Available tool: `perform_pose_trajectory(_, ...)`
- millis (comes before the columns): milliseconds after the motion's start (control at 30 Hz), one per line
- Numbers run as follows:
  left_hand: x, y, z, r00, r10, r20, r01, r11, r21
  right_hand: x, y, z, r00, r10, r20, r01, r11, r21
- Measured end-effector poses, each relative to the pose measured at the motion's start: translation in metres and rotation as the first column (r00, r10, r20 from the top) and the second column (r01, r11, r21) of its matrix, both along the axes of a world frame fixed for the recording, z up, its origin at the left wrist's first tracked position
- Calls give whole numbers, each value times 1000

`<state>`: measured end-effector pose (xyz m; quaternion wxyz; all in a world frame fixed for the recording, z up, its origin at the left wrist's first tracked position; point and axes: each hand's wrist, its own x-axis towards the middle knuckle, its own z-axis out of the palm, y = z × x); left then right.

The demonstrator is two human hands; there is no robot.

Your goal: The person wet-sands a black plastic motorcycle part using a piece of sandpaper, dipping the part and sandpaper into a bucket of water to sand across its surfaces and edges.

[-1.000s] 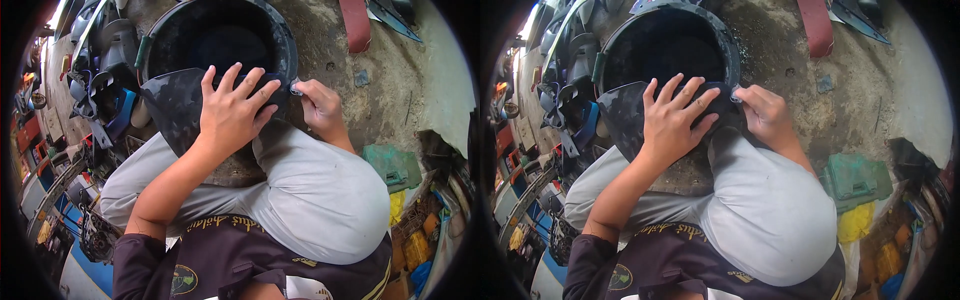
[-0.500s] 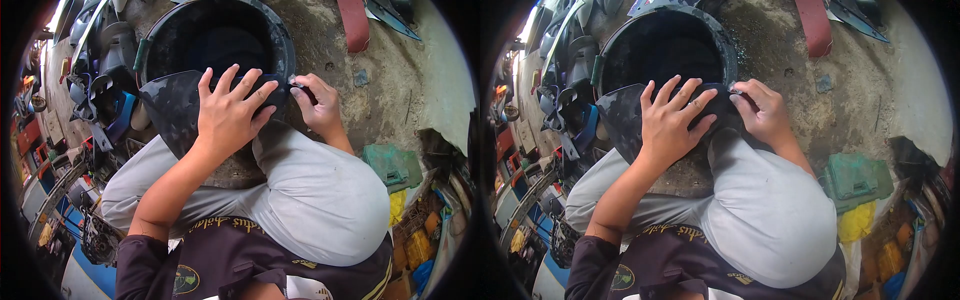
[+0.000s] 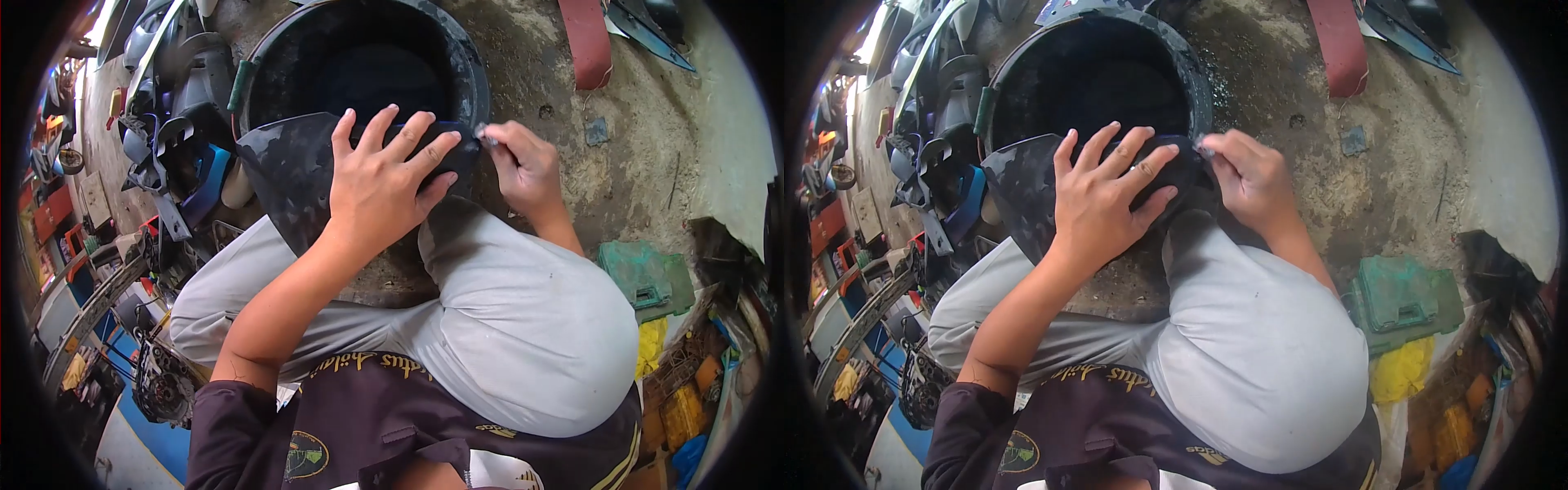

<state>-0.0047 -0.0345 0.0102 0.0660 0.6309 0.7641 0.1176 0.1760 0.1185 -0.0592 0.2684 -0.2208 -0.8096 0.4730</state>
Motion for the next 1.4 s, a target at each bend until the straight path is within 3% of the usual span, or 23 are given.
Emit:
perform_pose_trajectory(167, 1, 0, 1, 1000, 8, 7, -8, 1000, -5, 10, -8, -4, 999, -38, 18, 39, 997, -68)
perform_pose_trajectory(300, -2, 7, -1, 1000, 15, -21, -15, 1000, -10, 2, -2, 5, 998, -50, 35, 51, 998, -27)
perform_pose_trajectory(400, 0, 5, 0, 1000, 19, -8, -19, 1000, -9, 8, -14, -2, 992, -122, 26, 124, 978, -170)
perform_pose_trajectory(433, 0, 6, 0, 1000, 24, -15, -24, 1000, 2, 9, -15, -5, 981, -192, 39, 195, 945, -264)
perform_pose_trajectory(467, 1, 5, 0, 999, 29, -21, -29, 1000, 8, 12, -13, -9, 977, -213, -12, 182, 861, -474)
perform_pose_trajectory(533, 4, 3, -1, 999, 33, -30, -33, 999, 19, 11, -3, -10, 953, -290, -91, 99, 578, -810)
perform_pose_trajectory(700, 4, 2, -4, 998, 28, -50, -26, 999, 41, 5, 2, -2, 963, -230, -140, -32, 418, -908)
perform_pose_trajectory(767, 4, 2, -3, 998, 30, -47, -29, 999, 31, 4, 4, 6, 982, -178, -65, 13, 407, -913)
perform_pose_trajectory(867, 4, 1, -5, 999, 31, -42, -30, 999, 37, -2, 3, 20, 991, -79, 111, 136, 499, -856)
perform_pose_trajectory(967, 4, 0, -5, 998, 31, -45, -29, 999, 42, -4, 4, 35, 982, -82, 172, 190, 474, -860)
perform_pose_trajectory(1167, 4, 0, -7, 999, 30, -42, -28, 998, 61, -12, -1, 28, 948, -93, 305, 294, 622, -726)
perform_pose_trajectory(1267, 5, 0, -6, 999, 35, -39, -32, 998, 56, -17, -6, 32, 945, -104, 310, 288, 713, -639)
perform_pose_trajectory(1400, 4, -1, -8, 999, 38, -33, -36, 997, 70, -15, -13, 23, 943, -147, 299, 305, 740, -600)
